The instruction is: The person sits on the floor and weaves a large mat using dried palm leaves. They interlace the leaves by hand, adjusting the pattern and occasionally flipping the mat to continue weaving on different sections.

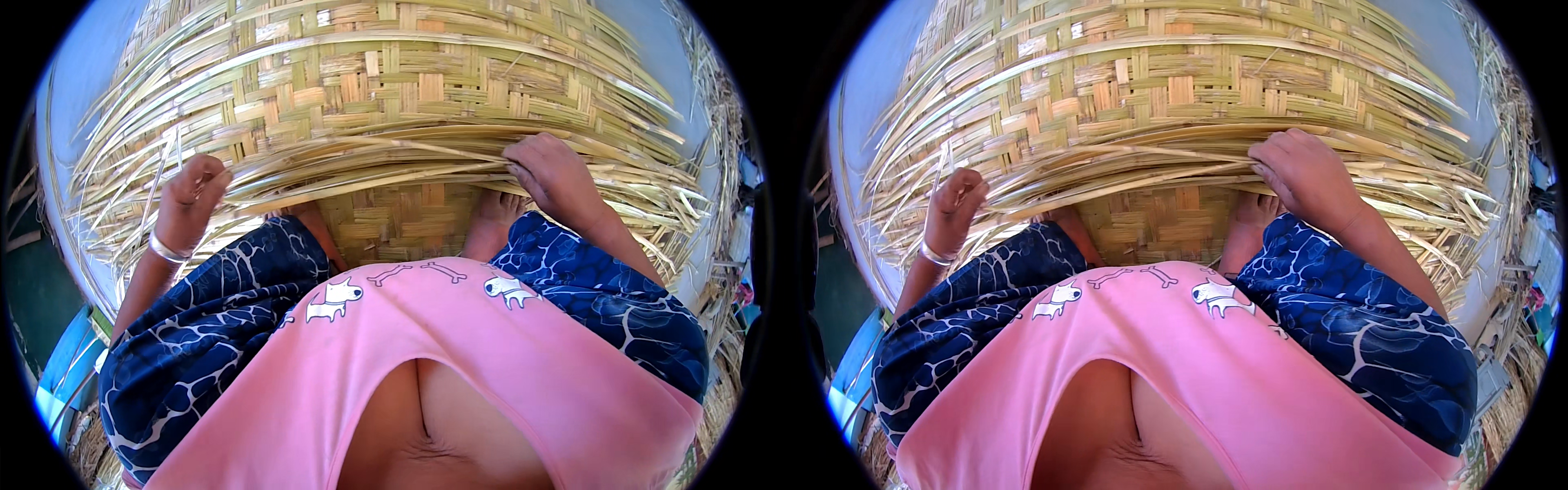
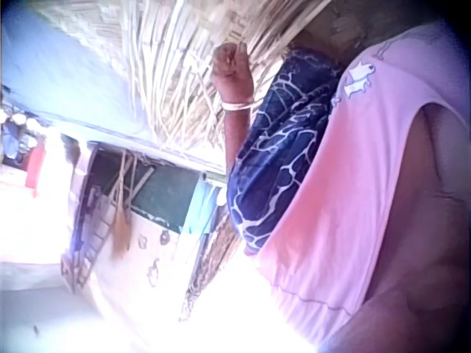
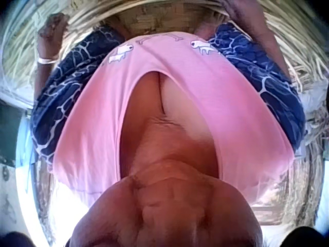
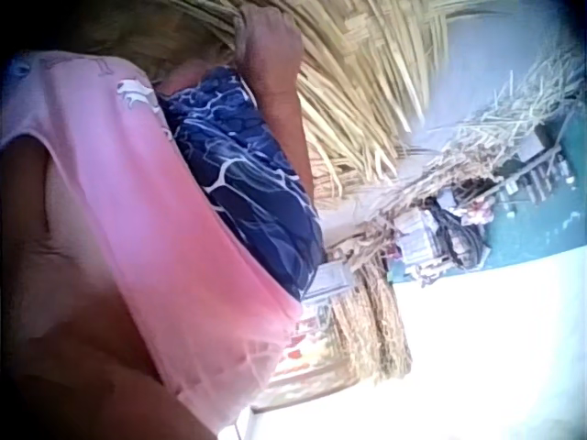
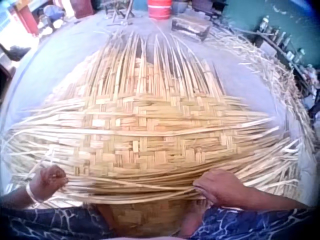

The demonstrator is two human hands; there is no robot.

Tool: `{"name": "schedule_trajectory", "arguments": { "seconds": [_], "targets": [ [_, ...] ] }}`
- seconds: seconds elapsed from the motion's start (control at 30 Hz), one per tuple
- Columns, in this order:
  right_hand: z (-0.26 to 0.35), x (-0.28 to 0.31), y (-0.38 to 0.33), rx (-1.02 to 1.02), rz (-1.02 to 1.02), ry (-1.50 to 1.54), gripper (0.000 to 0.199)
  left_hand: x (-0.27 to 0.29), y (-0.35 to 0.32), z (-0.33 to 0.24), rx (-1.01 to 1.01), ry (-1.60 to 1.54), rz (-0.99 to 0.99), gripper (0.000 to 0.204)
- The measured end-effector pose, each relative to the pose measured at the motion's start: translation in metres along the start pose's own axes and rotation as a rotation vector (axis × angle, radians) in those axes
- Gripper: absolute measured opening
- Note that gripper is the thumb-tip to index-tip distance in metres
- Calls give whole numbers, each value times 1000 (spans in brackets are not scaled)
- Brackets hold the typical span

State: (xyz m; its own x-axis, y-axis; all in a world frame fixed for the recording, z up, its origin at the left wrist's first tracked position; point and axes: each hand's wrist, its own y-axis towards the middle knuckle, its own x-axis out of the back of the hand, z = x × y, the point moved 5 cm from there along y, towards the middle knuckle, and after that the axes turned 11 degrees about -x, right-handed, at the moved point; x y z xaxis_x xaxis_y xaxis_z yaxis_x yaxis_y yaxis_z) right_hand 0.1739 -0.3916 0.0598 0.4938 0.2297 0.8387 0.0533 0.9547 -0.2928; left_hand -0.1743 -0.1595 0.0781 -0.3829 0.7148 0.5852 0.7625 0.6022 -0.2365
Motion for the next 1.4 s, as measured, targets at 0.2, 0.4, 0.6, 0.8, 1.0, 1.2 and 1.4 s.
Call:
{"name": "schedule_trajectory", "arguments": {
  "seconds": [0.2,0.4,0.6,0.8,1.0,1.2,1.4],
  "targets": [
    [1,18,-2,-37,-99,114,24,16,11,-9,312,-513,43,27],
    [-21,25,-8,-246,136,254,29,54,27,-27,175,-437,211,15],
    [-27,50,-9,-160,-19,195,18,64,34,-18,157,251,280,8],
    [-16,77,-21,-93,-237,201,16,66,47,-4,42,289,150,10],
    [-4,94,-21,-164,-184,48,17,93,51,46,145,262,154,11],
    [-19,101,-22,-190,-262,-73,11,116,49,80,-8,363,92,9],
    [-73,86,-22,-300,-333,-178,13,145,44,108,-40,495,21,10]
  ]
}}
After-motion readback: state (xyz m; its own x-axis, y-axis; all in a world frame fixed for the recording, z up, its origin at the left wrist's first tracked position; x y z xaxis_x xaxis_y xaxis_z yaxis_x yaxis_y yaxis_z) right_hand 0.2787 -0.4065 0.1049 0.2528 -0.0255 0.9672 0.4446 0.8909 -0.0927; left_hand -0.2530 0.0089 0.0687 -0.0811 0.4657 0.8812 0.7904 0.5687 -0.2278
